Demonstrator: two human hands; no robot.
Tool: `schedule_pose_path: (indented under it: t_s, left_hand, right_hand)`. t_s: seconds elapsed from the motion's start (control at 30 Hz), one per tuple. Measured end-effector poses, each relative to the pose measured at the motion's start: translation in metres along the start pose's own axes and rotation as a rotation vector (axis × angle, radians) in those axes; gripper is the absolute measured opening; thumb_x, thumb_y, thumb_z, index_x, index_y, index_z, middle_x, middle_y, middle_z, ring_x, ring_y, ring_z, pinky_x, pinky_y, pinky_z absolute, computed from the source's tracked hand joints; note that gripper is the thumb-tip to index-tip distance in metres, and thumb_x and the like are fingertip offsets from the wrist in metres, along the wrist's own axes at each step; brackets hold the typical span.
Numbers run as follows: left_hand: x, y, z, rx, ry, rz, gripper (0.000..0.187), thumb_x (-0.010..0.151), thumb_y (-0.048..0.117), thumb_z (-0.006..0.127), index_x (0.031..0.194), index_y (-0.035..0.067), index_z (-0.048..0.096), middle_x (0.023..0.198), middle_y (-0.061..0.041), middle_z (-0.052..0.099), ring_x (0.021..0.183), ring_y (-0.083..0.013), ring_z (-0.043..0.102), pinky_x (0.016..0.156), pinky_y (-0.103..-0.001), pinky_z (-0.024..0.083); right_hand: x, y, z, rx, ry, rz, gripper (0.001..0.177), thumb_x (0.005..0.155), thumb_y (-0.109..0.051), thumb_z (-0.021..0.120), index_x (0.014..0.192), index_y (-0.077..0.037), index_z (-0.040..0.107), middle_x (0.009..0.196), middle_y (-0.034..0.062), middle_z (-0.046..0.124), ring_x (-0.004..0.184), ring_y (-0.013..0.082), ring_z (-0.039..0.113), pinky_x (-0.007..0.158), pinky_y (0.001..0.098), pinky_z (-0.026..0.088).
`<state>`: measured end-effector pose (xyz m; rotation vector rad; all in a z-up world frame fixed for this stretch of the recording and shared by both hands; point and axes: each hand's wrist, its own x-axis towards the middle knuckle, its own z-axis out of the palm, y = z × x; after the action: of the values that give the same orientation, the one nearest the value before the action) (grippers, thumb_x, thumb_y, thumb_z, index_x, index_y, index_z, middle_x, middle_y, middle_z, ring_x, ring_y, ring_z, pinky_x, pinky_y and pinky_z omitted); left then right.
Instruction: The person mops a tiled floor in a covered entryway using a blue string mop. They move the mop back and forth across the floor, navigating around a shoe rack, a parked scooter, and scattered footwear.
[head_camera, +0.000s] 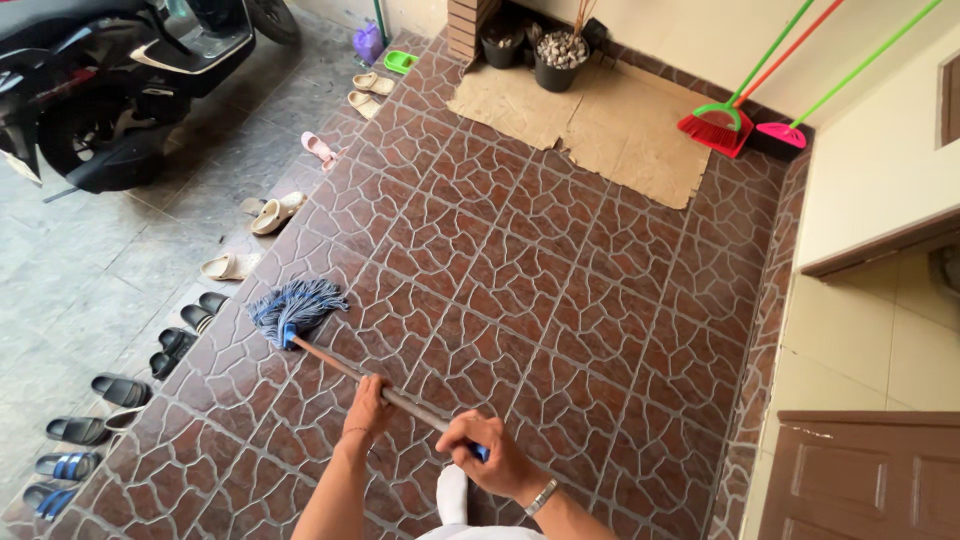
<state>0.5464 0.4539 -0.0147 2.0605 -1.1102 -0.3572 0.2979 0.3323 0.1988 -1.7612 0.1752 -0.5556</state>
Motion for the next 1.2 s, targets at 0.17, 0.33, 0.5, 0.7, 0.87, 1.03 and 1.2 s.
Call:
schedule_pose_path:
  t_s: [0.17,0.33,0.5,0.7,0.87,1.03,1.2]
  left_hand:
    - [-0.032,0.045,0.042,0.02,0.105,0.178,0.033,0.068,0.008,0.077,0.096,0.006,0.06,0.096,-0.016,0.06,0.099,-0.0408,0.057,0.094,-0.049,0.047]
    - [-0.049,0.138,0.104,-0.027,-0.089,0.084,0.031,0.083,0.03,0.08,0.074,0.005,0.063,0.078,-0.013,0.06,0.085,-0.0371,0.06,0.081,-0.048,0.047]
    - [-0.072,0.233,0.181,-0.046,-0.281,0.286,0.039,0.091,0.034,0.073,0.066,0.006,0.061,0.074,-0.014,0.063,0.077,-0.0403,0.058,0.078,-0.049,0.044]
    - [-0.123,0.354,0.265,-0.033,-0.566,0.249,0.044,0.093,0.044,0.074,0.074,0.004,0.069,0.076,-0.019,0.067,0.079,-0.0414,0.065,0.073,-0.05,0.052]
    - [-0.158,0.402,0.313,-0.138,-0.672,0.434,0.019,0.079,0.03,0.072,0.085,0.012,0.076,0.077,-0.015,0.07,0.076,-0.038,0.068,0.068,-0.048,0.054]
    - [-0.159,0.391,0.326,0.087,-0.733,0.484,0.022,0.075,0.032,0.073,0.072,0.011,0.072,0.071,-0.015,0.069,0.072,-0.0376,0.069,0.064,-0.048,0.055]
    - [-0.136,0.364,0.299,0.051,-0.702,0.477,0.018,0.073,0.031,0.071,0.072,0.013,0.071,0.072,-0.014,0.07,0.072,-0.0378,0.068,0.063,-0.049,0.054]
  right_hand:
    - [-0.052,-0.025,-0.046,-0.06,0.031,0.076,0.008,0.089,-0.005,0.066,0.091,-0.006,0.073,0.082,0.005,0.071,0.074,0.0151,0.066,0.066,0.0283,0.052]
    - [-0.136,-0.053,-0.106,0.012,0.203,0.123,0.009,0.089,-0.005,0.064,0.09,-0.003,0.073,0.084,0.0061,0.07,0.064,0.0103,0.06,0.058,0.0256,0.048]
    - [-0.233,-0.091,-0.187,0.07,0.369,0.133,0.009,0.087,-0.005,0.063,0.092,-0.001,0.07,0.079,0.0062,0.068,0.058,0.0074,0.055,0.053,0.025,0.044]
    - [-0.337,-0.137,-0.259,0.345,0.525,-0.211,0.018,0.095,-0.014,0.063,0.097,0.004,0.067,0.061,0.0023,0.051,0.056,0.0131,0.045,0.055,0.0343,0.041]
    - [-0.387,-0.163,-0.304,0.501,0.45,-0.379,0.036,0.102,-0.031,0.066,0.082,0.0,0.062,0.057,0.0064,0.053,0.048,0.0164,0.044,0.052,0.0378,0.04]
    - [-0.383,-0.161,-0.314,0.615,0.121,-0.314,0.045,0.101,-0.036,0.065,0.073,-0.002,0.062,0.053,0.0065,0.056,0.045,0.0182,0.048,0.051,0.0361,0.035]
    - [-0.342,-0.155,-0.298,0.421,-0.007,-0.368,0.031,0.094,-0.016,0.065,0.067,-0.006,0.056,0.054,0.0053,0.057,0.047,0.0183,0.05,0.05,0.036,0.035]
